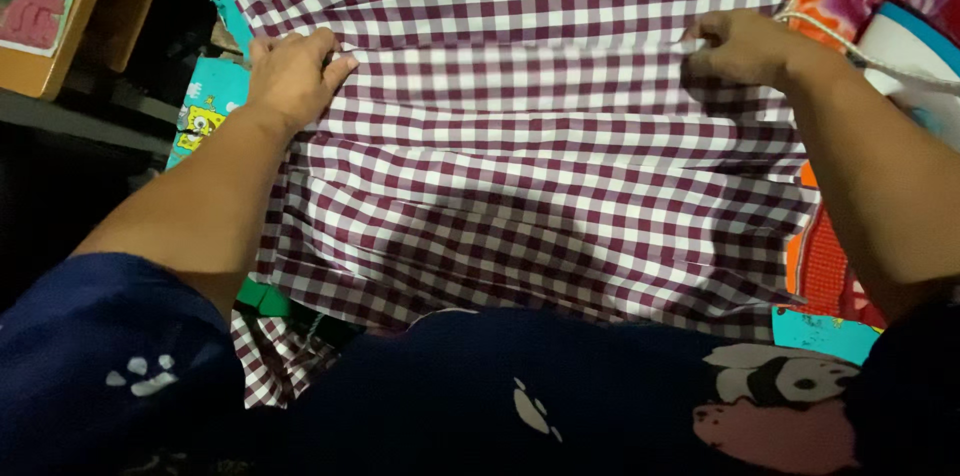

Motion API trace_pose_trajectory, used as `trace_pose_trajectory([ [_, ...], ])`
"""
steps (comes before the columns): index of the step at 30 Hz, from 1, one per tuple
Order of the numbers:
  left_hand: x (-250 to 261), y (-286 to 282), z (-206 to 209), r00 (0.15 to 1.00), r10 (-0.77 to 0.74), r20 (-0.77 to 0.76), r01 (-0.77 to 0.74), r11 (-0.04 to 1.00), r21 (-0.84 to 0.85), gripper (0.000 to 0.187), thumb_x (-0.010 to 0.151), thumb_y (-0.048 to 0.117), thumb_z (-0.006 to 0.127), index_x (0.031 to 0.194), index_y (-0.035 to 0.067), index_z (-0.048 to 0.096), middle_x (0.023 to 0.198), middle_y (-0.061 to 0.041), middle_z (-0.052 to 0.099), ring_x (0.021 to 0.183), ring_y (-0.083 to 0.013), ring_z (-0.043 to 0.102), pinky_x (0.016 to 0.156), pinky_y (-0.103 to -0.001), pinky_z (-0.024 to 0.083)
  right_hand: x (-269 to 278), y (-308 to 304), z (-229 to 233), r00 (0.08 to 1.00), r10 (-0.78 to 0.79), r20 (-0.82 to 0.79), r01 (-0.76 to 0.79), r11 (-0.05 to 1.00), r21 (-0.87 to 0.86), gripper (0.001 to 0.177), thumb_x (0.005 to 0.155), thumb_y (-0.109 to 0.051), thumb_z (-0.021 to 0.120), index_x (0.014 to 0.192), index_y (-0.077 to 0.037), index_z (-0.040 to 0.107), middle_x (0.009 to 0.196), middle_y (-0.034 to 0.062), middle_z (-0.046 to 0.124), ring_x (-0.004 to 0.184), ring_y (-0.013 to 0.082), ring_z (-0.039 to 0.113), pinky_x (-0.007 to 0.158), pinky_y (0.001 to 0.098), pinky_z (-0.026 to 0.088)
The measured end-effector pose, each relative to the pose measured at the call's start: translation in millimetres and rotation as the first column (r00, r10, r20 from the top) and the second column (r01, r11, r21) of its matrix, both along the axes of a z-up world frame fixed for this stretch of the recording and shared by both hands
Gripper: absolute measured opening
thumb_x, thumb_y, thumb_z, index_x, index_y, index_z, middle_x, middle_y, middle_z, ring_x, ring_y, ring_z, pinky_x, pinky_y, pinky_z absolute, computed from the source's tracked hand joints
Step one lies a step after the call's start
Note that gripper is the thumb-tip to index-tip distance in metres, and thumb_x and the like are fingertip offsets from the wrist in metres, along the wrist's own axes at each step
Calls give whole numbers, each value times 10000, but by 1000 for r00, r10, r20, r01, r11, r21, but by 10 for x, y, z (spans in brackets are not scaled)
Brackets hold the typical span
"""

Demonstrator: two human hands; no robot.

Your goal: The person irons a maroon and white checkered shirt laid on a table. They repeatedly smooth the fabric with their hands and pass a blue and white iron over different sections, adjusting the shirt between passes.

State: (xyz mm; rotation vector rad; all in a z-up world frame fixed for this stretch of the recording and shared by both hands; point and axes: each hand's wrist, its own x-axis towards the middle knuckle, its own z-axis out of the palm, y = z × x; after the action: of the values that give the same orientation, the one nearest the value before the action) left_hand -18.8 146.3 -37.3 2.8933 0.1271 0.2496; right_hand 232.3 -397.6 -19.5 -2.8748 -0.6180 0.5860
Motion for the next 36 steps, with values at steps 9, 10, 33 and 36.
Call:
trace_pose_trajectory([
  [9,193,-292,201,981,17,194,-18,1000,5,464,845,351,811,1174,69,646,1178,-130,673,1183,-329,555,1042,-552,299,260,229,170,966,88,245,-5,948,-319,628,789,-257,841,1375,-127,655,1254,220,684,1130,430,658,930,543,547],
  [10,240,-386,227,937,-65,343,60,998,25,578,819,363,833,1252,48,617,1261,-160,647,1209,-352,531,1032,-539,311,269,317,235,941,31,336,53,969,-240,624,806,-262,841,1379,-116,641,1265,229,662,1147,434,637,913,554,540],
  [33,635,-411,301,988,-119,100,124,991,-47,430,991,533,678,934,113,749,820,-141,726,799,-375,677,693,-513,503,839,-73,379,957,133,256,-128,991,-37,372,1104,-376,620,1207,-29,705,978,184,716,867,345,716,768,497,578],
  [36,629,-235,213,993,-15,113,16,1000,-3,450,995,545,691,928,102,730,809,-133,724,768,-357,677,704,-513,501,1194,-150,91,905,188,381,-161,982,-102,348,1099,-350,651,1163,-23,752,962,184,745,790,338,733,711,486,585],
])
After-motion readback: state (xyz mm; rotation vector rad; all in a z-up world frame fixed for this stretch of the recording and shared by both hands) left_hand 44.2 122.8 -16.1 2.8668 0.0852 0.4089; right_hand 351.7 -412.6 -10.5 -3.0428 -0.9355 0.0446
